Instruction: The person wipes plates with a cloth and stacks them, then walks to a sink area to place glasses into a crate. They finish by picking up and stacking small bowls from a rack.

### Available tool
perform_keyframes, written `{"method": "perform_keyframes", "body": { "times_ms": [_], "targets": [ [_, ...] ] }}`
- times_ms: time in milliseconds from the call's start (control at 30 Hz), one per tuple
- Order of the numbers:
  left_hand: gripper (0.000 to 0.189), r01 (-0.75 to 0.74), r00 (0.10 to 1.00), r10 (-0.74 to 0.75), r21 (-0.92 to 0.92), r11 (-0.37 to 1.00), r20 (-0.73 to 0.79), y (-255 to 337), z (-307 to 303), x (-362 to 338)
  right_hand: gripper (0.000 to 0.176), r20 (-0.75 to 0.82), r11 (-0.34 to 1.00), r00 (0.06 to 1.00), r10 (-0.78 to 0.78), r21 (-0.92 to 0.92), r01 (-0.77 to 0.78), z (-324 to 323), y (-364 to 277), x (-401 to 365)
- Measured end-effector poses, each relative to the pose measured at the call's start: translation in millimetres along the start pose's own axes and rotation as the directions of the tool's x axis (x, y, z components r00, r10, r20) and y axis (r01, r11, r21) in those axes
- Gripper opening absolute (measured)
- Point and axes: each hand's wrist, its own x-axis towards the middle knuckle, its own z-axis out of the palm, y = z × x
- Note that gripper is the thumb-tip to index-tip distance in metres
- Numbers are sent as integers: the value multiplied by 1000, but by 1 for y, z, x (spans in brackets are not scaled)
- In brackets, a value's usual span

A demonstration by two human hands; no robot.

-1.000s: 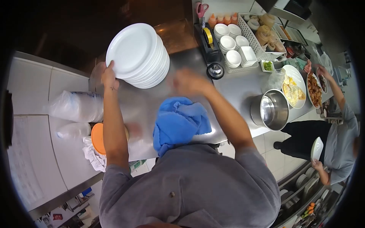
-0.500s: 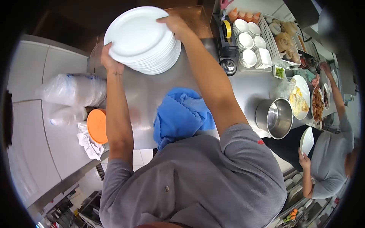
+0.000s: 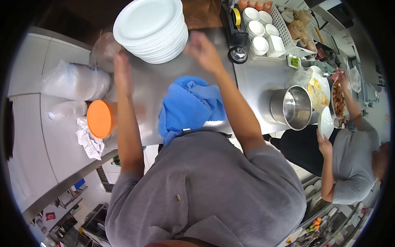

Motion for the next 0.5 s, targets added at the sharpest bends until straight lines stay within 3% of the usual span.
{"method": "perform_keyframes", "body": {
  "times_ms": [33, 67, 100, 133, 200, 233, 267, 300, 333, 400, 467, 500],
  "targets": [
    [65, 7, 1000, -7, -7, 1000, -14, -10, -12, -38, 79, 181, 822, 935, -306, -446, 356, -2, 32, -39],
    [67, 4, 985, -33, 167, 986, 169, -19, -26, -82, 79, 356, 715, 915, -188, -589, 376, 0, 11, -83],
    [71, -30, 938, -88, 331, 943, 337, -33, -39, -119, 75, 376, 641, 925, -46, -699, 316, 8, 5, -114],
    [83, -260, 880, -27, 528, 808, 474, -57, -56, -151, 71, 369, 548, 924, 99, -795, 259, 20, 8, -142],
    [99, -302, 820, -72, 537, 787, 567, -45, -56, -198, 60, 375, 774, 919, 123, -615, 147, 41, 32, -171],
    [106, -200, 818, -115, 465, 862, 564, -37, -56, -211, 55, 437, 923, 880, 188, -385, -5, 48, 16, -174],
    [113, -90, 820, -156, 393, 915, 551, -26, -62, -221, 50, 533, 972, 813, 236, -135, -194, 61, -5, -177],
    [117, 144, 848, -159, 70, 987, 506, -13, -64, -229, 52, 587, 971, 794, 161, 50, -234, 68, -19, -182],
    [117, 129, 889, -148, 74, 989, 434, -2, -71, -234, 52, 652, 974, 746, 136, 51, -221, 79, -27, -186],
    [113, 130, 891, -100, -39, 991, 442, 13, -89, -246, 56, 648, 854, 749, 137, 306, -421, 97, -40, -196],
    [99, 202, 925, -143, -139, 969, 351, 1, -112, -262, 59, 717, 954, 688, 114, 116, -278, 114, -40, -201],
    [93, 151, 932, -136, -17, 988, 337, -8, -132, -270, 56, 766, 975, 634, 108, 44, -219, 127, -45, -203]
  ]
}}
